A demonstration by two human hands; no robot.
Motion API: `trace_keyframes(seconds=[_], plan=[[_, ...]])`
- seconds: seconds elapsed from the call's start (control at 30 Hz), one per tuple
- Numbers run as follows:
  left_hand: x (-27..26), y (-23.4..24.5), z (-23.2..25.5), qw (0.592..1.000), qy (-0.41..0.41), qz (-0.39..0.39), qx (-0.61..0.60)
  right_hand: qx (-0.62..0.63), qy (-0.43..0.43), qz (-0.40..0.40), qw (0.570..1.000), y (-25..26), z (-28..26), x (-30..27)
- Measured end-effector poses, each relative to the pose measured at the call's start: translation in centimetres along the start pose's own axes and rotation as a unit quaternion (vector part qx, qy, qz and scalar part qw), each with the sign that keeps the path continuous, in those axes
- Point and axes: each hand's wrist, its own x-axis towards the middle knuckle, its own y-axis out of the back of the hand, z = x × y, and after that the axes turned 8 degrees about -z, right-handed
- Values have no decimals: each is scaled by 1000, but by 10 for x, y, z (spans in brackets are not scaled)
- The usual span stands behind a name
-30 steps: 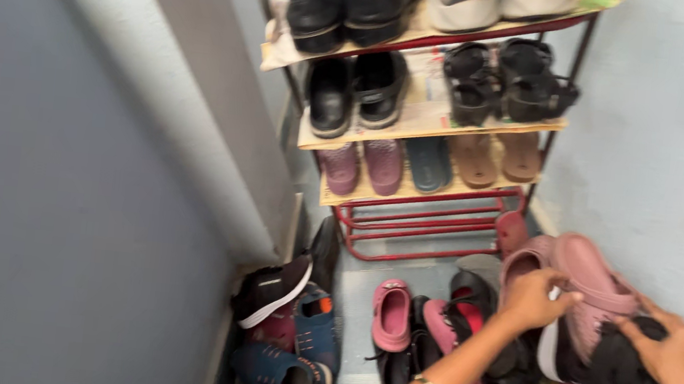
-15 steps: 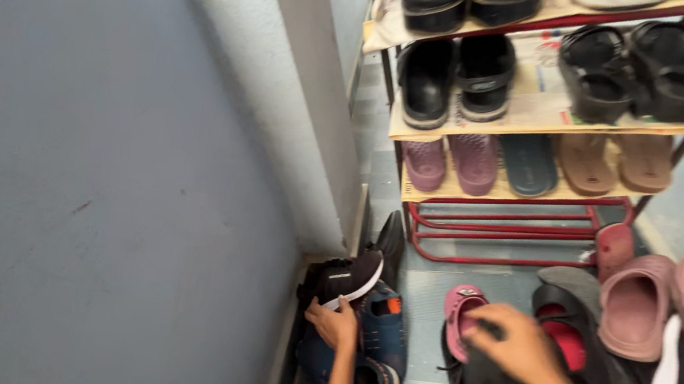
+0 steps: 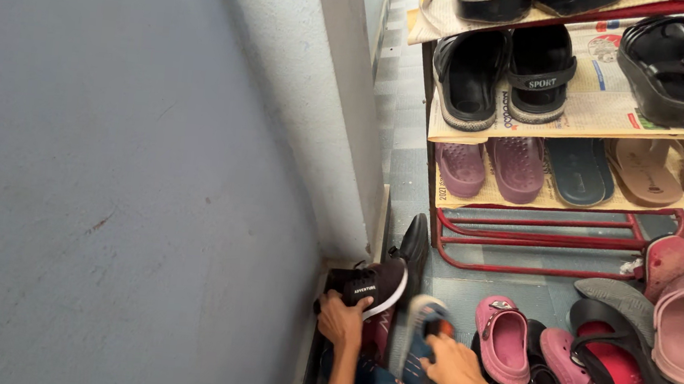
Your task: The person organizes a collection of shoes on a balcony. They pick up various pairs of shoes, including sandals, sneakers, and boots, from the floor and place them onto a multi-tiered metal shoe rack.
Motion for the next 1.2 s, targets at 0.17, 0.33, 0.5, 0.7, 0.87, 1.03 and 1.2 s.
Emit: trace_keyframes(seconds=[0.17,0.33,0.5,0.7,0.87,1.03,1.2], plan=[[-27,-8,13,997,38,30,57,-10,-117,-29,993,-9,38,-3],[-21,-2,5,993,106,29,33,28,-110,83,990,8,35,3],[-4,1,-3,991,128,47,3,86,-131,95,983,57,11,67],[1,-2,1,992,121,26,16,-76,-4,98,992,73,-34,173],[1,4,10,992,123,13,17,-174,-13,-2,985,76,-56,253],[-2,5,24,995,85,45,15,-72,-70,-49,994,62,-42,262],[-12,-14,38,988,-17,20,-155,-17,-27,21,999,77,-15,230]])
